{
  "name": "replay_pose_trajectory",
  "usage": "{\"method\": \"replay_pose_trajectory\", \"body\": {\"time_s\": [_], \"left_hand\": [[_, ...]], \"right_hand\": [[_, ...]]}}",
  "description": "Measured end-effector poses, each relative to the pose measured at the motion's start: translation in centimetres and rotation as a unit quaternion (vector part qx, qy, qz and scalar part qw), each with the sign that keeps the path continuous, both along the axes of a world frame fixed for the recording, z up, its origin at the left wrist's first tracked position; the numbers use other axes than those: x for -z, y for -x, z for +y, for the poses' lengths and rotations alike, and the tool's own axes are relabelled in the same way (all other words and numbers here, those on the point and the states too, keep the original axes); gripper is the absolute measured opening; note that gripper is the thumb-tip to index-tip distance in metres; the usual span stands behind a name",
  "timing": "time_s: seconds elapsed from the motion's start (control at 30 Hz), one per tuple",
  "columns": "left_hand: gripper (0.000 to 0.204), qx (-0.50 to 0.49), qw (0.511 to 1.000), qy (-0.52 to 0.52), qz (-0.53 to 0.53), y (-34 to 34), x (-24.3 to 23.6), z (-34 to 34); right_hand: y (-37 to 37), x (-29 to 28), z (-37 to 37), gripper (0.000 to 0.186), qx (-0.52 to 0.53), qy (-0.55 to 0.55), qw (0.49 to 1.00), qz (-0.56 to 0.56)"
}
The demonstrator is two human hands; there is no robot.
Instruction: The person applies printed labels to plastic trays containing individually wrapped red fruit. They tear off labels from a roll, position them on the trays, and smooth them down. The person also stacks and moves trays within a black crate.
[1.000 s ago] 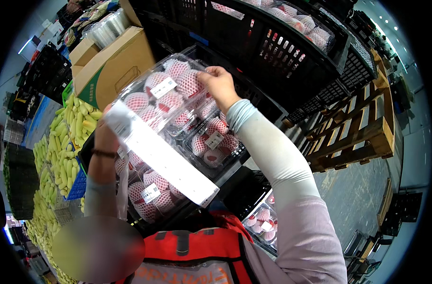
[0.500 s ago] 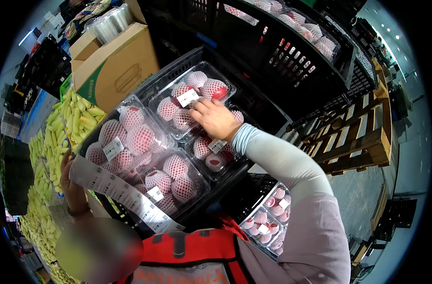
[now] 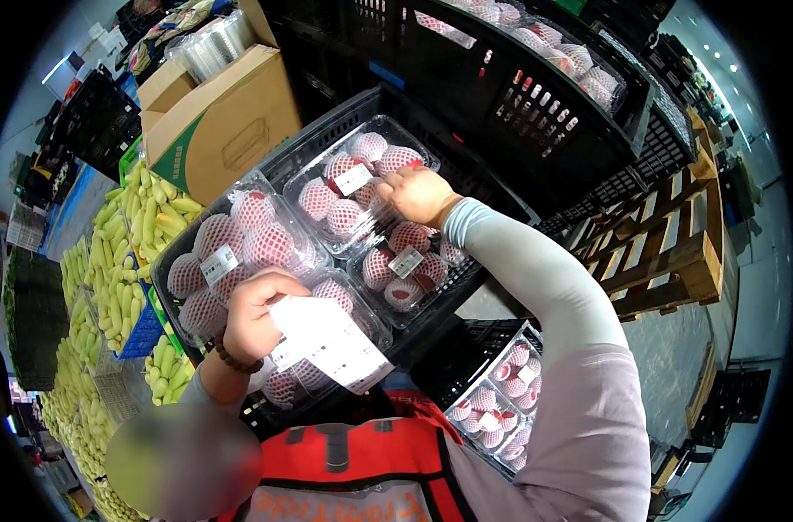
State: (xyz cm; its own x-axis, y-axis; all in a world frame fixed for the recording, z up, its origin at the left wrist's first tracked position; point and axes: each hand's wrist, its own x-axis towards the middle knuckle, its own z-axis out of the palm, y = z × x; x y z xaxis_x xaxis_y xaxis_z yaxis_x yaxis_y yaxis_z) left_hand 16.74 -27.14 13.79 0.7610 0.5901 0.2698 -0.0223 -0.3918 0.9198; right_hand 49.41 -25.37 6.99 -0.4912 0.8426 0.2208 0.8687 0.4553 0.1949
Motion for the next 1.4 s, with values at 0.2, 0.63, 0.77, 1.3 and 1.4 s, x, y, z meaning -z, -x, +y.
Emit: {"method": "replay_pose_trajectory", "body": {"time_s": [0.2, 0.63, 0.77, 1.3, 1.4], "left_hand": [[0.015, 0.041, 0.998, 0.0, 0.049, -1.4, 1.8, -1.0], [0.021, -0.112, 0.946, -0.293, 0.075, -1.8, 1.5, -1.2], [0.019, -0.1, 0.919, -0.373, 0.08, -1.6, 1.0, -1.4], [0.012, 0.073, 0.962, -0.231, 0.123, -1.6, 2.7, -3.0], [0.01, 0.055, 0.967, -0.212, 0.13, -0.9, 3.8, -3.5]], "right_hand": [[2.8, 0.5, -2.9, 0.028, -0.087, 0.007, 0.996, -0.035], [5.0, 3.4, 0.8, 0.015, -0.031, -0.078, 0.996, -0.02], [4.9, 2.6, 0.7, 0.008, -0.042, -0.056, 0.997, -0.021], [-3.1, 4.6, 3.9, 0.043, 0.483, 0.106, 0.459, 0.738], [0.4, 5.8, 5.0, 0.076, 0.528, -0.002, 0.383, 0.758]]}}
